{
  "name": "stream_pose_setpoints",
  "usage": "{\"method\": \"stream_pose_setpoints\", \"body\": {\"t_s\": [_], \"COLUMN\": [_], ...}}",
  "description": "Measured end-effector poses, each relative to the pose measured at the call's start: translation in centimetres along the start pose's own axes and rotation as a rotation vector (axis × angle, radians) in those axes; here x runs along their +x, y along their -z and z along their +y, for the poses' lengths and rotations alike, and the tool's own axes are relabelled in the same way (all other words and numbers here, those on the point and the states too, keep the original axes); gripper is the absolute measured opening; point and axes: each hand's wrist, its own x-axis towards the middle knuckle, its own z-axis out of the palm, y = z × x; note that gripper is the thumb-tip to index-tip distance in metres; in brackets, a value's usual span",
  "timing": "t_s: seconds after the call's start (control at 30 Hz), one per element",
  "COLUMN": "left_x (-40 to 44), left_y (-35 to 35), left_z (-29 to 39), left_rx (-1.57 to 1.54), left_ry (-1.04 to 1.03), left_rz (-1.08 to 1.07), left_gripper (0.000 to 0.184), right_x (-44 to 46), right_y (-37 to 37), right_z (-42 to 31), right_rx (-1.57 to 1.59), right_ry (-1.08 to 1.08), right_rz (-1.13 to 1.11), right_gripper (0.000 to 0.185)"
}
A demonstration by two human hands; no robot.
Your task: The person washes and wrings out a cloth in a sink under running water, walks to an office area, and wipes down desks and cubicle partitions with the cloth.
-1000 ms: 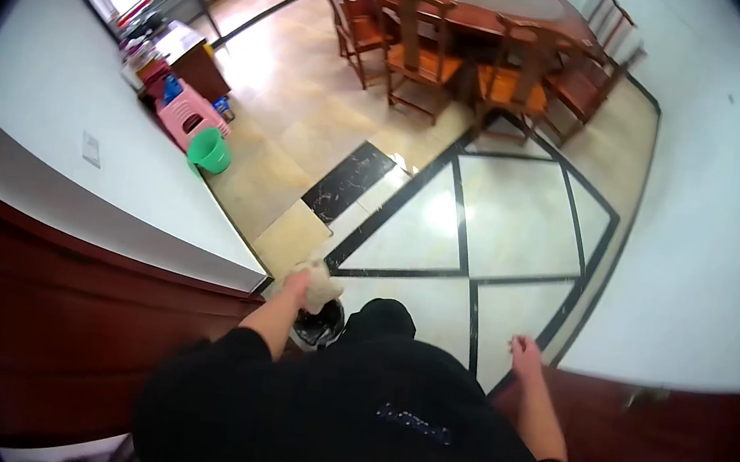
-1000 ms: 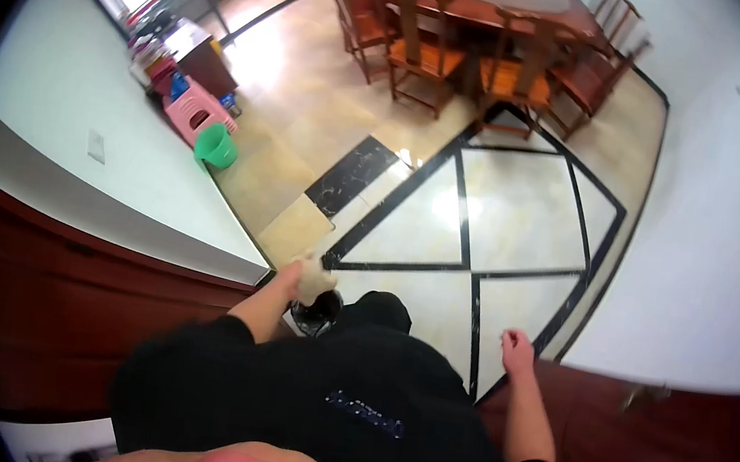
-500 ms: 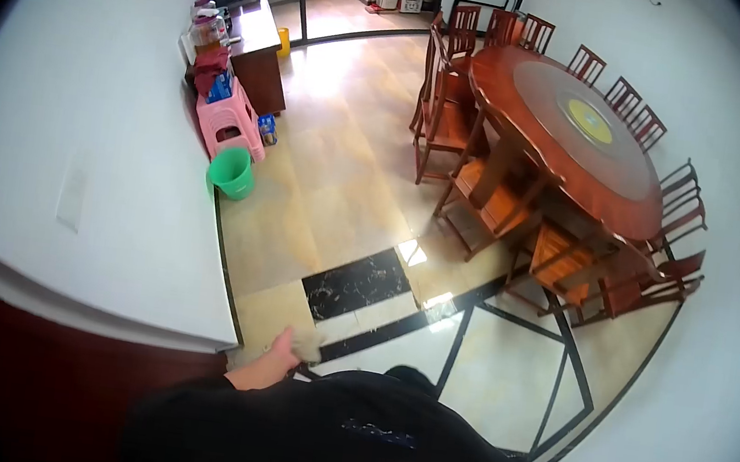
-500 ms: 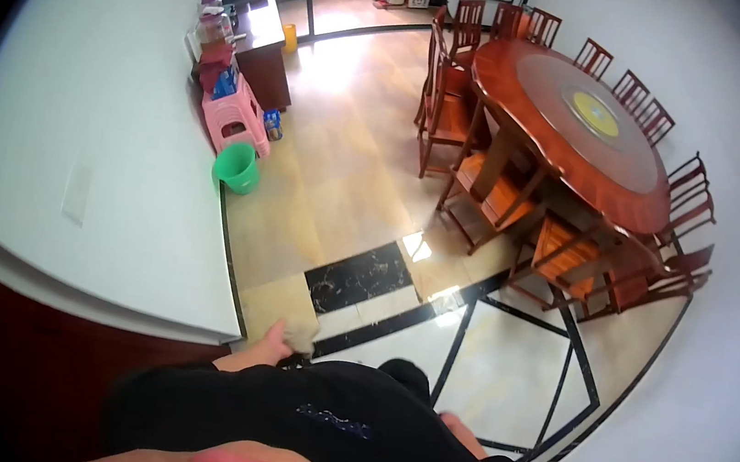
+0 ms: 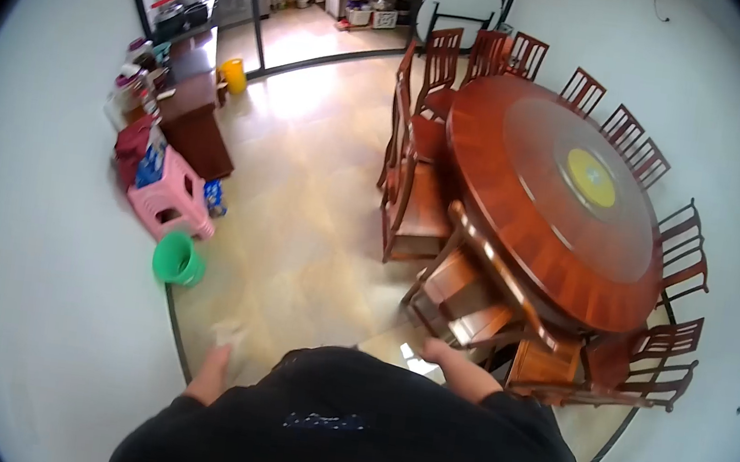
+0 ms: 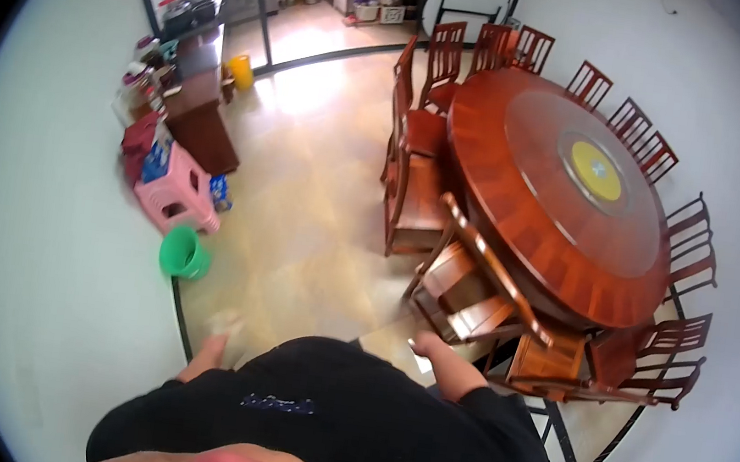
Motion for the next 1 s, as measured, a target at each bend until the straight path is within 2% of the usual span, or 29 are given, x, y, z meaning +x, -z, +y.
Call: {"method": "stream_pose_setpoints", "body": {"t_s": [0.07, 0.1, 0.13, 0.2, 0.27, 0.33, 0.4, 0.5, 0.6, 0.63, 0.67, 0.7, 0.77, 0.8, 0.87, 0.9, 0.93, 1.0], "left_x": [1.4, 1.4, 2.2, 5.0, 9.3, 15.4, 22.8, 36.7, 52.3, 59.4, 66.4, 69.9, 79.8, 83.8, 89.9, 92.2, 94.2, 96.5], "left_y": [5.7, 6.8, 6.8, 6.4, 5.1, 3.5, 2.0, -1.9, -6.9, -8.3, -10.4, -11.3, -12.4, -12.5, -12.2, -11.6, -10.4, -7.7], "left_z": [-1.5, -0.7, 1.0, 3.0, 4.6, 7.7, 11.9, 22.1, 38.7, 43.4, 49.0, 56.1, 67.4, 71.9, 78.7, 81.3, 83.1, 84.4], "left_rx": [1.181, 1.331, 1.258, 1.067, 0.932, 0.840, 0.747, 0.442, 0.004, 0.145, 0.140, -0.019, 0.148, 0.197, 0.247, 0.208, 0.171, 0.323], "left_ry": [-0.281, -0.254, -0.094, 0.164, 0.289, 0.318, 0.305, 0.237, 0.128, -0.037, -0.071, -0.212, -0.306, -0.338, -0.346, -0.350, -0.351, -0.281], "left_rz": [-0.138, -0.190, -0.218, -0.156, -0.111, -0.076, -0.031, 0.093, 0.165, 0.109, 0.081, 0.040, 0.077, 0.119, 0.148, 0.150, 0.153, 0.184], "left_gripper": [0.034, 0.034, 0.034, 0.035, 0.036, 0.037, 0.039, 0.042, 0.045, 0.056, 0.056, 0.059, 0.061, 0.061, 0.061, 0.061, 0.061, 0.062], "right_x": [8.8, 13.3, 17.5, 21.8, 25.2, 29.5, 35.1, 43.0, 45.1, 46.7, 48.4, 51.0, 56.3, 59.6, 66.5, 67.8, 71.7, 80.1], "right_y": [14.8, 20.8, 26.7, 39.3, 49.3, 56.2, 60.2, 63.8, 68.7, 69.6, 70.6, 70.1, 69.9, 69.2, 70.0, 74.6, 76.3, 82.3], "right_z": [-4.4, -6.5, -8.7, -15.0, -19.9, -22.5, -23.0, -21.2, -21.6, -20.9, -20.2, -18.5, -16.5, -15.1, -13.9, -15.8, -16.3, -16.8], "right_rx": [0.160, 0.220, 0.305, 0.297, 0.329, 0.343, 0.325, 0.397, 0.443, 0.497, 0.551, 0.558, 0.688, 0.917, 1.057, 0.908, 0.914, 0.483], "right_ry": [0.066, 0.131, 0.290, 0.316, 0.432, 0.494, 0.463, 0.356, 0.254, 0.191, 0.127, 0.186, 0.056, -0.021, -0.138, -0.127, -0.089, -0.031], "right_rz": [0.183, 0.283, 0.405, 0.369, 0.393, 0.440, 0.483, 0.413, 0.270, 0.246, 0.225, 0.353, 0.524, 0.494, 0.444, 0.418, 0.466, 0.504], "right_gripper": [0.046, 0.047, 0.043, 0.039, 0.038, 0.037, 0.039, 0.037, 0.038, 0.037, 0.035, 0.029, 0.021, 0.022, 0.023, 0.023, 0.025, 0.027]}}
